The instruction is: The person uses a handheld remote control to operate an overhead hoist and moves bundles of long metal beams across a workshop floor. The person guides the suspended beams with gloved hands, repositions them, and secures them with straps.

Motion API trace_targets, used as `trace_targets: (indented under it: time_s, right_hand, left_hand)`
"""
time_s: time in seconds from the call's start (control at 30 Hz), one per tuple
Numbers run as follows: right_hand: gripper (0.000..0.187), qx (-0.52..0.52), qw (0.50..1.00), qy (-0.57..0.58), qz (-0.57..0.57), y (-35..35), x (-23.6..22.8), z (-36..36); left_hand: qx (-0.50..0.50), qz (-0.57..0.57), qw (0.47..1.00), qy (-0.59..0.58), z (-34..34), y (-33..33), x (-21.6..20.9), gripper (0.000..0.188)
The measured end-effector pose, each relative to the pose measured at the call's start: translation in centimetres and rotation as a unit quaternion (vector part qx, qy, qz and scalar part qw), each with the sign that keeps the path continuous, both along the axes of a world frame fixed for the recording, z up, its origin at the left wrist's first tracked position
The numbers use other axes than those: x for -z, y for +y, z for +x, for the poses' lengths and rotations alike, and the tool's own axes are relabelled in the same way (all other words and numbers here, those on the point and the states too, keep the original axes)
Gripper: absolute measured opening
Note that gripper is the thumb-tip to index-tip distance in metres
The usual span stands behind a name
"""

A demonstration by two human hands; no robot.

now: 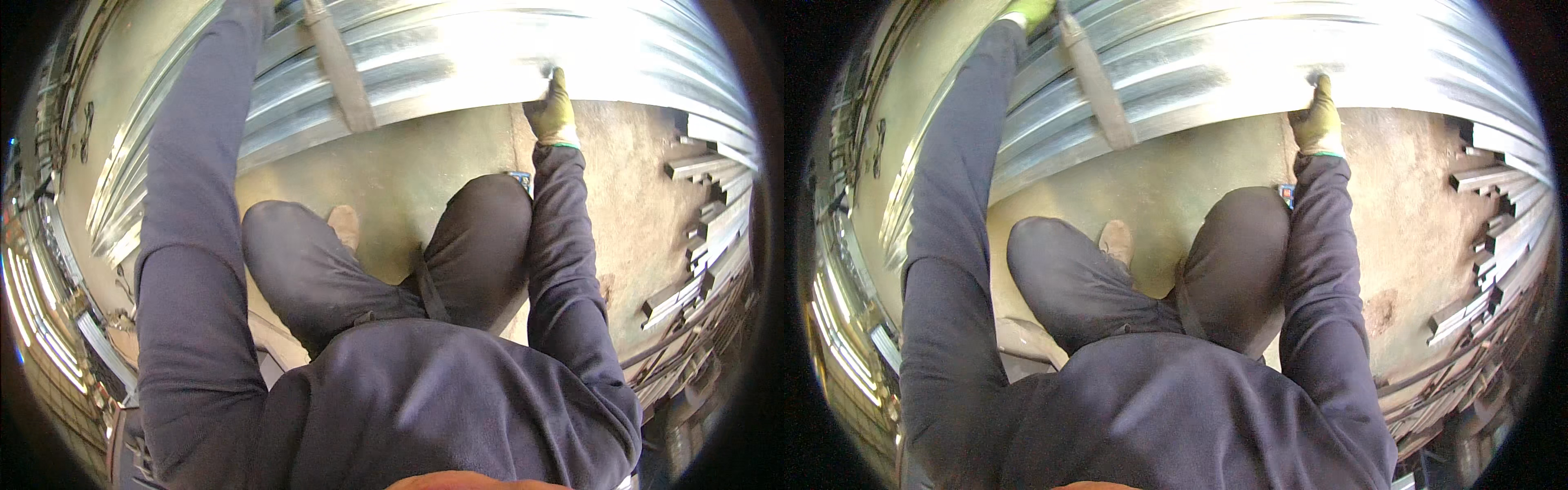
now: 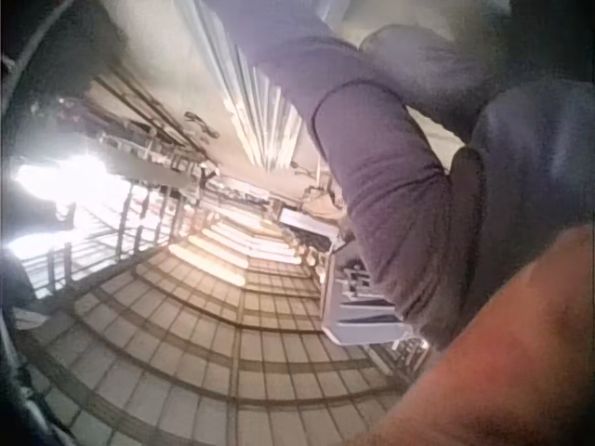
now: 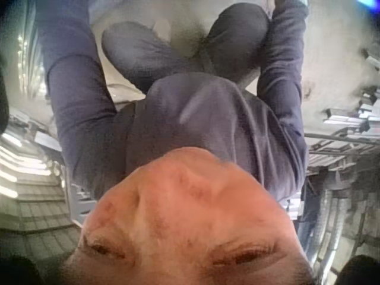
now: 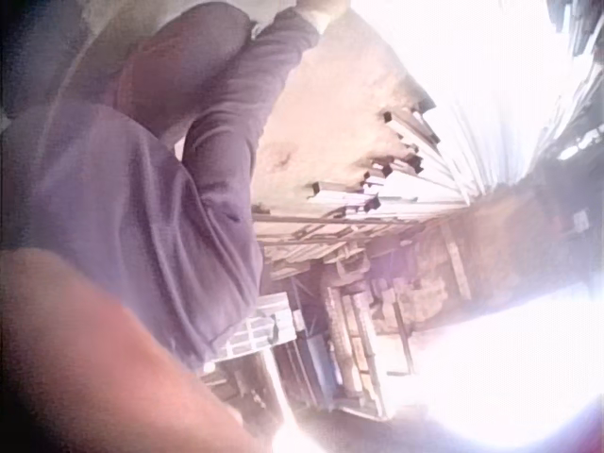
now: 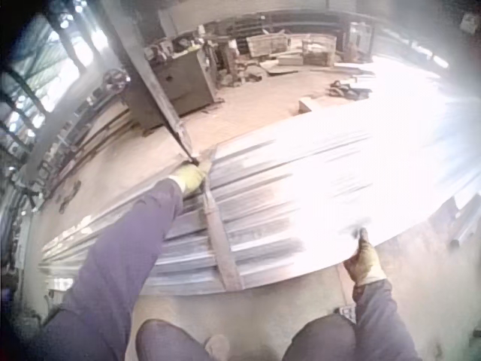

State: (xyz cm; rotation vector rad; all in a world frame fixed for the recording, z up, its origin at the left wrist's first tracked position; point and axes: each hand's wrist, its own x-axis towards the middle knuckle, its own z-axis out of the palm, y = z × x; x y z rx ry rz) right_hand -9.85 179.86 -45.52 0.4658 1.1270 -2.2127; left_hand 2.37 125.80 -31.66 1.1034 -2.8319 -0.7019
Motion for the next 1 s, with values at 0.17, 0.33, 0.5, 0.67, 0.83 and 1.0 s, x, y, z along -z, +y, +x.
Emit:
trace_targets:
  time_s: [0.17,0.33,0.5,0.67,0.83,1.0]
  right_hand:
    - [0.049,-0.267,0.836,0.396,0.270,1.9,3.6,-1.8]
    - [0.048,-0.106,0.991,-0.039,-0.076,1.7,-0.9,-0.4]
    - [0.060,-0.196,0.978,0.060,0.031,1.6,-6.0,-1.9]
    - [0.073,-0.182,0.961,0.052,0.202,-0.4,-10.0,-2.7]
    - [0.086,-0.214,0.928,-0.007,0.305,-6.4,-12.8,2.8]
    - [0.097,-0.252,0.939,0.096,0.214,-16.5,-14.6,8.3]
  left_hand:
    - [-0.001,0.008,1.000,0.004,0.2,0.9,-1.6,0.077]
    - [-0.060,0.091,0.994,0.000,-0.6,4.6,-2.9,0.070]
    - [-0.065,0.037,0.997,0.023,-1.5,5.0,-2.4,0.065]
    - [-0.033,0.161,0.978,0.131,-0.8,2.7,-2.7,0.054]
    - [0.050,0.098,0.994,0.024,0.3,2.3,-4.3,0.077]
    - [0.116,-0.055,0.979,0.161,7.7,5.3,-5.3,0.069]
